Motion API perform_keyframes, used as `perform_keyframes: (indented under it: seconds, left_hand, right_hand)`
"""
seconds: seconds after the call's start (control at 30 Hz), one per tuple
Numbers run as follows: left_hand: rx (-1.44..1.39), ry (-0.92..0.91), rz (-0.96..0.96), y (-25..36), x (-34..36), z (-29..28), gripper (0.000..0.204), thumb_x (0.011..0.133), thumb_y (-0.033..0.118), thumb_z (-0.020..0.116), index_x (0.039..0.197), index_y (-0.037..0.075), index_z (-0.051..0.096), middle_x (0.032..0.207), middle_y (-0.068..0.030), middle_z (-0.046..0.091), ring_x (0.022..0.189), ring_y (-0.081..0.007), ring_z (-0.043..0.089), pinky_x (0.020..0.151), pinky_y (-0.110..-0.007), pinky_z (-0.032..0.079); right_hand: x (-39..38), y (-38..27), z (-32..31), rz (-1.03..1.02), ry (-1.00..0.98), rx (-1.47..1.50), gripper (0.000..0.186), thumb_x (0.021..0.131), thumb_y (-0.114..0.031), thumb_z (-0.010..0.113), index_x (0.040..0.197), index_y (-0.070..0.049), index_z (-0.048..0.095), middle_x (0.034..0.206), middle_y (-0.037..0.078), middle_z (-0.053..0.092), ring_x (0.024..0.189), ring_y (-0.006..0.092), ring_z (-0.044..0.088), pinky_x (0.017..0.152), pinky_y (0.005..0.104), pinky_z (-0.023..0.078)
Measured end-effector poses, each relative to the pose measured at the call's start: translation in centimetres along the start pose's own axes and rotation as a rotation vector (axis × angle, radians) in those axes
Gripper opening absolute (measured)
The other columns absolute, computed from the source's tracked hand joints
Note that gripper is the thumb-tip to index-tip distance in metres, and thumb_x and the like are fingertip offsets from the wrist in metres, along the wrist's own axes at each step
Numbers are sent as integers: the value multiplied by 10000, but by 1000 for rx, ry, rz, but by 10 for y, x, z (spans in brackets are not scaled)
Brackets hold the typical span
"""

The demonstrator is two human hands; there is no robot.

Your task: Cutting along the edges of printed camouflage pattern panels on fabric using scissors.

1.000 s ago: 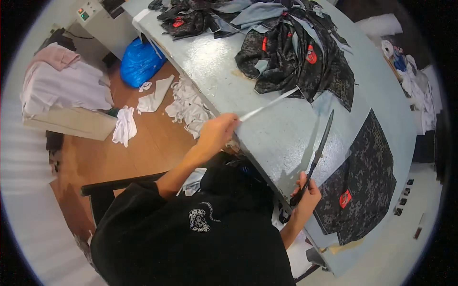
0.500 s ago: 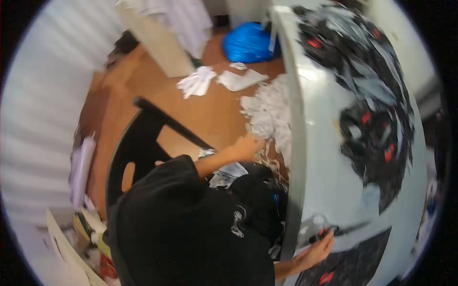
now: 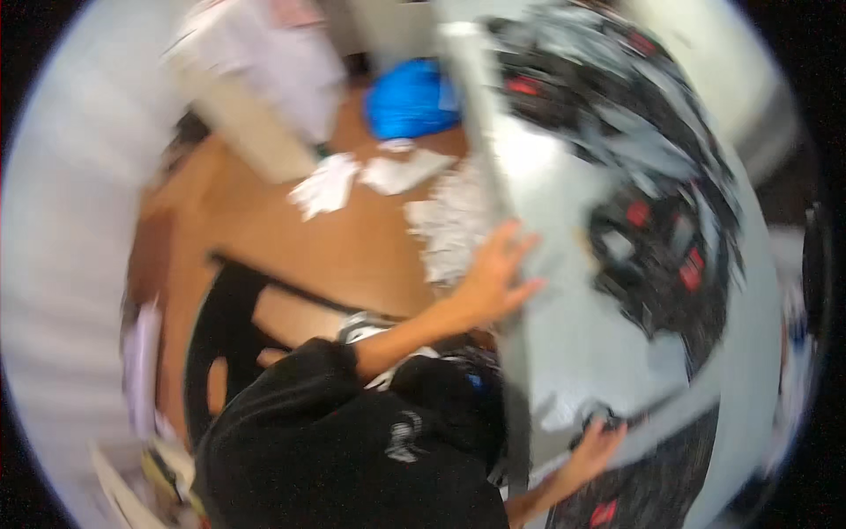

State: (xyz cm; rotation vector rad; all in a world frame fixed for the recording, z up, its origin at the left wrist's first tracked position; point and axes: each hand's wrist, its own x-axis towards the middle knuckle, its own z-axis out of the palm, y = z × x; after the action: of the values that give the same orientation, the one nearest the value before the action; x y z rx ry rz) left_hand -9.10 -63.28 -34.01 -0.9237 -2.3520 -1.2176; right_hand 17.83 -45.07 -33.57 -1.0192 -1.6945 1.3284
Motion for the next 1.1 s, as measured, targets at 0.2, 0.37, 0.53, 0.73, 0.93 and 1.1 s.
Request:
perform_keyframes:
  seconds: [0.2, 0.37, 0.53, 0.73, 0.93, 1.1]
  left_hand:
    - [18, -21, 140, 29, 155, 114, 829, 788, 381, 798, 1456, 90, 403, 1486, -319, 302, 1358, -495, 336, 1118, -532, 311]
    - [58, -26, 220, 71, 299, 213, 991, 702, 488, 843, 1485, 100, 376, 1489, -330, 288, 1367, -502, 321, 1114, -519, 323]
    - [-5, -433, 171, 191, 389, 324, 1214, 577, 635, 853, 1528, 118, 302, 1522, -347, 205, 1373, -536, 284, 1065, -606, 338]
    - [135, -527, -374, 317, 462, 475, 1283, 552, 687, 834, 1554, 165, 226, 1560, -341, 94, 1364, -602, 212, 997, -712, 325]
    - [382, -616, -278, 338, 497, 486, 1040, 671, 446, 859, 1506, 187, 296, 1523, -311, 180, 1303, -549, 310, 915, -652, 424]
    - [254, -606, -185, 319, 531, 470, 861, 653, 247, 853, 1381, 151, 404, 1344, -276, 371, 1156, -521, 462, 846, -570, 487]
  right_hand:
    - [89, -23, 33, -150, 179, -563, 734, 854, -258, 750, 1445, -2, 396, 1550, 279, 263, 1449, 423, 248, 1125, 522, 294]
    - [148, -27, 12, -209, 165, -867, 617, 820, -293, 746, 1316, -13, 511, 1526, 259, 316, 1408, 456, 300, 1101, 550, 261]
    - [225, -42, -17, -111, 144, -899, 570, 832, -278, 733, 1290, -15, 518, 1522, 251, 326, 1382, 446, 339, 1083, 553, 283]
    - [309, -91, -54, 88, 202, -764, 670, 798, -226, 751, 1360, -9, 459, 1484, 260, 355, 1318, 450, 391, 1062, 518, 322]
    - [381, -171, -93, 366, 220, -423, 798, 705, -95, 772, 1413, -23, 411, 1379, 247, 410, 1264, 445, 418, 1065, 486, 337]
    - [407, -191, -96, 300, 291, -429, 789, 649, -8, 748, 1387, -63, 476, 1304, 225, 427, 1232, 407, 437, 1065, 462, 356]
